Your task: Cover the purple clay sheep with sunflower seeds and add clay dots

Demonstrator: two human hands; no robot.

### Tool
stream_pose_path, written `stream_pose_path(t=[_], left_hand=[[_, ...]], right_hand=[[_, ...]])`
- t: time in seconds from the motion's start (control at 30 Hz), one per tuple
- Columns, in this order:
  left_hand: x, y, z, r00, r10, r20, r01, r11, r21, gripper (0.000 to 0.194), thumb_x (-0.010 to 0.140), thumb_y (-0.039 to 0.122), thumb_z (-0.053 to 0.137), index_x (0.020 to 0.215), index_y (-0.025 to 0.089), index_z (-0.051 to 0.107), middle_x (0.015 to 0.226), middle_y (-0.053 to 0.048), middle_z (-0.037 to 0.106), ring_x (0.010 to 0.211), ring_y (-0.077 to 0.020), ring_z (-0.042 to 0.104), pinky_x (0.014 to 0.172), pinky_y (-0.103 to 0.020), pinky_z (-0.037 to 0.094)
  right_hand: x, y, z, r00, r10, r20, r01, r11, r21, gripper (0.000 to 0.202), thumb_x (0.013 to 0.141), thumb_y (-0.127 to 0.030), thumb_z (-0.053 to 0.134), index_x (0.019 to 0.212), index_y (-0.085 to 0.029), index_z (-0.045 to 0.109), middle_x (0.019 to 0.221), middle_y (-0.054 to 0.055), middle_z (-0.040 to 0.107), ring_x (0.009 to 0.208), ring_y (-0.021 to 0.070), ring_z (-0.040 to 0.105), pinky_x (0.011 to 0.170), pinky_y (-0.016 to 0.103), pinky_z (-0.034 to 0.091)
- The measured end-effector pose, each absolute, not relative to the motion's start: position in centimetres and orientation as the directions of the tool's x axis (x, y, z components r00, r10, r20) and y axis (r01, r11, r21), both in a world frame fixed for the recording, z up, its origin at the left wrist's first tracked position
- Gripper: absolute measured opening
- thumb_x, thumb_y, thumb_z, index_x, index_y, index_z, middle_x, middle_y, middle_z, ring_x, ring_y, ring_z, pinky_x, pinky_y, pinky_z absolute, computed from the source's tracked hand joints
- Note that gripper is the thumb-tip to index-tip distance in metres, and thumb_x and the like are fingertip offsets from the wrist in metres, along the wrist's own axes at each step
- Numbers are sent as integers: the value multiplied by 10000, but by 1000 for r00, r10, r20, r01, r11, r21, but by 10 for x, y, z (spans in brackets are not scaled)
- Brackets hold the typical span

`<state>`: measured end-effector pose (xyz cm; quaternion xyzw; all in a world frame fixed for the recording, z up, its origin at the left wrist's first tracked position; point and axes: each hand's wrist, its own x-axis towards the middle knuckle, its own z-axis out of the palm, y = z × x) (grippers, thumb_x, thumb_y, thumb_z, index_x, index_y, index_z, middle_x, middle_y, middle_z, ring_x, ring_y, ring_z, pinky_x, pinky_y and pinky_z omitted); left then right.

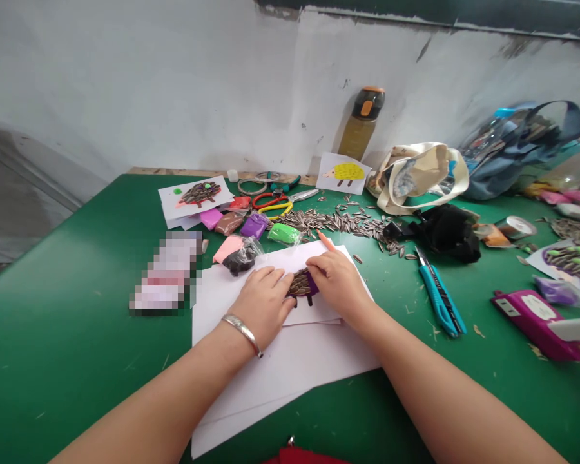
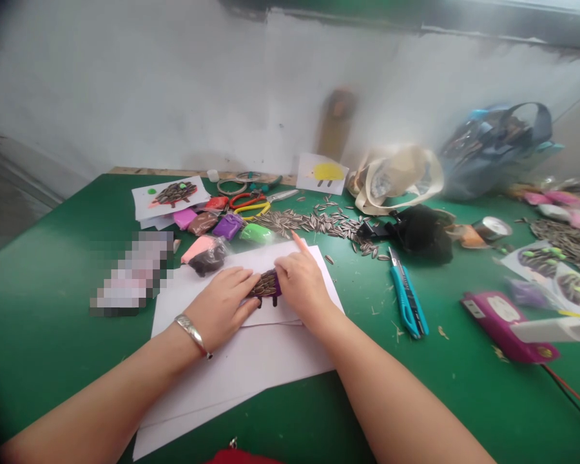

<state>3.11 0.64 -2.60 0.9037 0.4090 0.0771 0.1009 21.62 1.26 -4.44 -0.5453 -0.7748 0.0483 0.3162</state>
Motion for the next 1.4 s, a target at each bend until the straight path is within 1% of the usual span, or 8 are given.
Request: stream_pose_path(t=[0.17, 0.53, 0.67, 0.73, 0.8, 0.9, 1.13, 1.4], left_hand=[[32, 6, -27, 652, 757, 53, 727, -643, 240, 280, 882, 240, 549, 1137, 124, 567, 1137, -120, 599, 1071, -267, 507, 1009, -471, 385], [32, 7, -29, 660, 748, 71, 717, -655, 239, 233, 888, 241, 543, 1093, 142, 590, 1101, -112, 600, 1047, -264, 518, 988, -471, 396], [32, 7, -28, 665, 744, 62, 715, -659, 236, 233, 887, 238, 539, 1094, 142, 588, 1110, -114, 597, 1050, -265, 513, 988, -471, 393], [31, 7, -28, 669, 741, 64, 712, -663, 233, 245, 887, 237, 537, 1109, 142, 580, 1121, -114, 595, 1057, -265, 512, 992, -471, 391], [31, 7, -29, 667, 741, 69, 712, -663, 233, 263, 890, 239, 534, 1130, 139, 571, 1133, -117, 593, 1063, -266, 511, 995, -472, 389], [30, 7, -30, 665, 743, 75, 712, -661, 236, 282, 892, 248, 535, 1150, 139, 563, 1140, -117, 595, 1066, -265, 514, 996, -471, 389], [30, 7, -30, 663, 746, 67, 715, -657, 240, 314, 888, 241, 540, 1181, 129, 552, 1168, -124, 588, 1096, -267, 503, 1018, -460, 376], [30, 7, -31, 661, 747, 62, 719, -655, 231, 327, 891, 250, 535, 1194, 129, 547, 1184, -128, 585, 1099, -272, 501, 1019, -473, 375]], right_hand=[[216, 14, -49, -216, 839, 500, 805, 443, -395, 280, 838, -59, 492, 665, -217, 645, 635, 4, 623, 840, 186, 650, 1131, 421, 332], [215, 16, -48, -257, 835, 487, 818, 456, -350, 284, 842, -63, 493, 670, -219, 656, 597, -21, 574, 634, 145, 600, 1172, 426, 257], [215, 16, -49, -254, 844, 472, 817, 448, -362, 278, 844, -70, 487, 698, -215, 673, 597, -17, 583, 616, 146, 596, 1154, 428, 284], [216, 15, -49, -238, 860, 451, 810, 432, -396, 252, 849, -85, 487, 759, -202, 690, 624, -1, 614, 684, 167, 628, 1114, 423, 341], [218, 13, -50, -198, 878, 436, 799, 402, -446, 225, 855, -106, 488, 852, -185, 698, 713, 34, 665, 895, 212, 653, 1049, 411, 411], [223, 12, -51, -150, 897, 416, 791, 362, -494, 218, 871, -138, 479, 876, -192, 690, 844, 67, 690, 1146, 249, 572, 952, 388, 473], [226, 13, -51, -190, 907, 376, 804, 363, -471, 248, 875, -144, 470, 733, -202, 664, 738, 44, 633, 866, 203, 648, 892, 363, 495], [224, 12, -51, -209, 893, 398, 811, 385, -439, 248, 869, -127, 478, 721, -201, 662, 712, 39, 609, 945, 213, 636, 949, 364, 475]])
